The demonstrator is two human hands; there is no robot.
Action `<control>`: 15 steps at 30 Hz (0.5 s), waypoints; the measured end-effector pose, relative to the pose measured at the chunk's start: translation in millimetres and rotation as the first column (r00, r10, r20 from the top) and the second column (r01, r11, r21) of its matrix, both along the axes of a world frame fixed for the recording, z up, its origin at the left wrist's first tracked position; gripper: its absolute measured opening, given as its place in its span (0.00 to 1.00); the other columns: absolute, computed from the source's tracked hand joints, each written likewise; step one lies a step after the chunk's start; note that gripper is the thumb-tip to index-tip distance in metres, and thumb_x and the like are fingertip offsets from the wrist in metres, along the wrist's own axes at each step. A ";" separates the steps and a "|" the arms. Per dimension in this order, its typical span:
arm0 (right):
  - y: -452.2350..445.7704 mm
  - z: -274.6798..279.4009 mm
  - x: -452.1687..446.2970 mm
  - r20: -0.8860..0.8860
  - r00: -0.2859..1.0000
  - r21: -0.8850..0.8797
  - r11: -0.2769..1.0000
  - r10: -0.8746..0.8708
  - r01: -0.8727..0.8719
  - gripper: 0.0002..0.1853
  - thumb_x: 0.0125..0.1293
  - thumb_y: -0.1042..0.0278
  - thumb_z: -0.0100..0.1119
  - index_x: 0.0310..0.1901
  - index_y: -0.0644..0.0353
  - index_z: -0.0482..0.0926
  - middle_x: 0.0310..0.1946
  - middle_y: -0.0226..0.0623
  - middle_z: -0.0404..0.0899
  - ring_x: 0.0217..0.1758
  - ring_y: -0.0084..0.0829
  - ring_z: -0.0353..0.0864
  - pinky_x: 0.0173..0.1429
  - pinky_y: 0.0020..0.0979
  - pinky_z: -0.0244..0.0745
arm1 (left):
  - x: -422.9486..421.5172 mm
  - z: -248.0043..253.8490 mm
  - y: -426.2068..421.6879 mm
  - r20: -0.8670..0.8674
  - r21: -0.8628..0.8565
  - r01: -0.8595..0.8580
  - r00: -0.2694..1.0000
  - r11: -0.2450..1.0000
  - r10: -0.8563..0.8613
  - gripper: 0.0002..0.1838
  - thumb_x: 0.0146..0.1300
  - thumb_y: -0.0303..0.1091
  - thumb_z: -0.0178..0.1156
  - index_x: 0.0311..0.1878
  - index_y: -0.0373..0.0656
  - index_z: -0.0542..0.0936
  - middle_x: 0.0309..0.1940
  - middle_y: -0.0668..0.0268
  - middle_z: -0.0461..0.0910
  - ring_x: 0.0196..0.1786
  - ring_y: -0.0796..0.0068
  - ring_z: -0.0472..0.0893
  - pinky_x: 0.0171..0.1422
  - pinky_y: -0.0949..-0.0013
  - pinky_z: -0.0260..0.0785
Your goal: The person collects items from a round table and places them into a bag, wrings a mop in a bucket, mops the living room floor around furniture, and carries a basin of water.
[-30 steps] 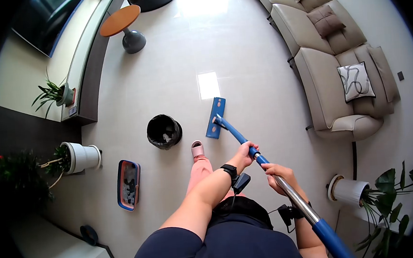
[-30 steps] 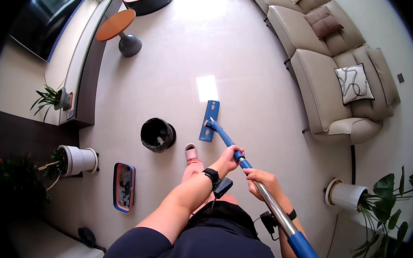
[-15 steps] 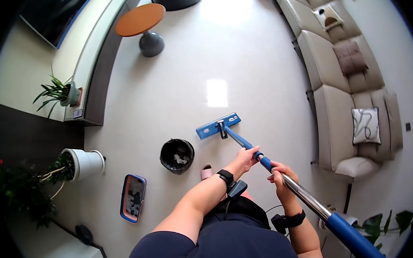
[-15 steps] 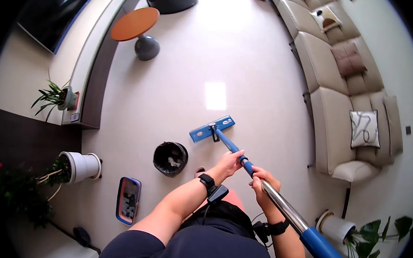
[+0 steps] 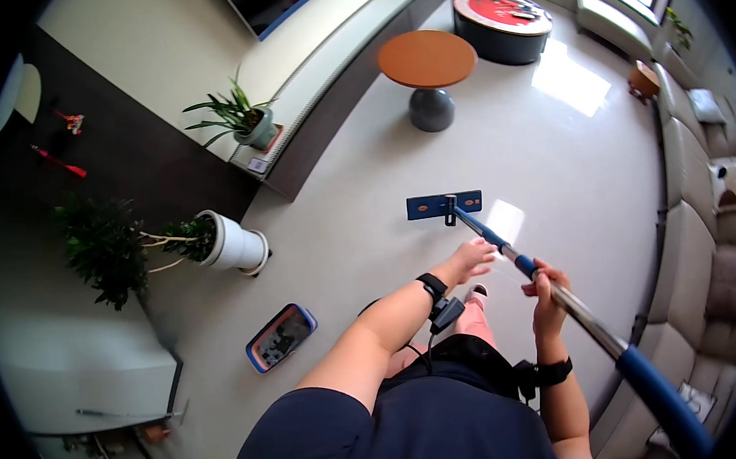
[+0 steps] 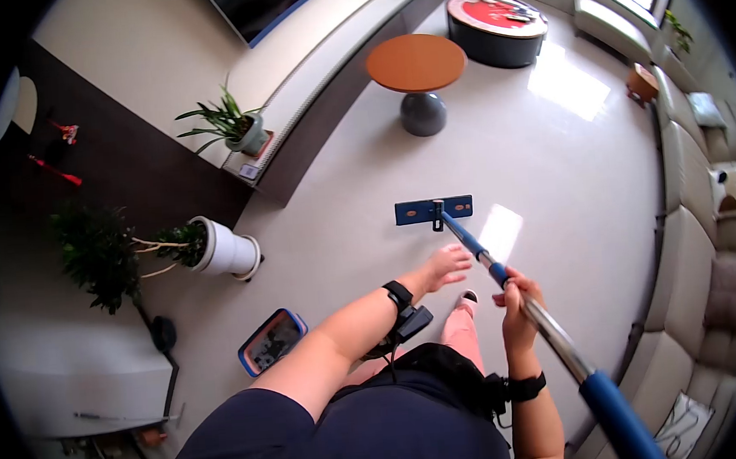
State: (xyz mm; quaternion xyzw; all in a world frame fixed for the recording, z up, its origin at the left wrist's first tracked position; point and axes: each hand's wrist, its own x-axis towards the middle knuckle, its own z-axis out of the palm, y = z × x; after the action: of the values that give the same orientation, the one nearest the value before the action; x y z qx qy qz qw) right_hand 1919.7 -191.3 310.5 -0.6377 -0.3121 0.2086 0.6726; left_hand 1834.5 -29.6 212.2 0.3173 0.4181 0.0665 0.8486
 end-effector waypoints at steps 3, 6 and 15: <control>66.2 -10.3 51.3 -0.164 0.986 0.013 1.000 -0.014 0.016 0.06 0.61 0.73 0.46 0.36 0.68 0.69 0.43 0.47 0.75 0.23 0.22 0.76 0.28 0.20 0.74 | -15.4 -10.5 71.1 -0.160 0.090 -0.203 0.963 0.975 0.216 0.17 0.56 0.30 0.56 0.50 0.48 0.68 0.37 0.69 0.74 0.40 0.75 0.74 0.44 0.66 0.69; 124.4 -12.8 88.6 -0.274 0.961 0.026 0.998 -0.042 0.051 0.08 0.62 0.72 0.47 0.38 0.67 0.70 0.44 0.46 0.75 0.22 0.22 0.76 0.29 0.20 0.74 | -60.7 -35.9 129.5 -0.225 0.174 -0.379 0.883 0.909 0.411 0.15 0.55 0.29 0.56 0.46 0.46 0.69 0.31 0.71 0.74 0.34 0.79 0.74 0.39 0.70 0.69; 230.4 -53.1 129.4 -0.072 0.996 -0.154 0.987 -0.059 0.047 0.08 0.63 0.70 0.48 0.37 0.66 0.73 0.32 0.38 0.77 0.18 0.16 0.71 0.20 0.15 0.64 | -249.2 -62.8 257.2 -0.585 0.380 -0.694 0.332 0.612 0.740 0.18 0.50 0.34 0.59 0.45 0.40 0.72 0.42 0.62 0.72 0.43 0.70 0.71 0.49 0.65 0.66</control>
State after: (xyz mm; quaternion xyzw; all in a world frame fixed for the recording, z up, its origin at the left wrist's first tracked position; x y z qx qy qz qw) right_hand 2049.1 39.1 257.4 -0.6867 -0.2522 0.2379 0.6390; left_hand 1585.3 227.6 149.4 0.1260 0.7967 0.3210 0.4964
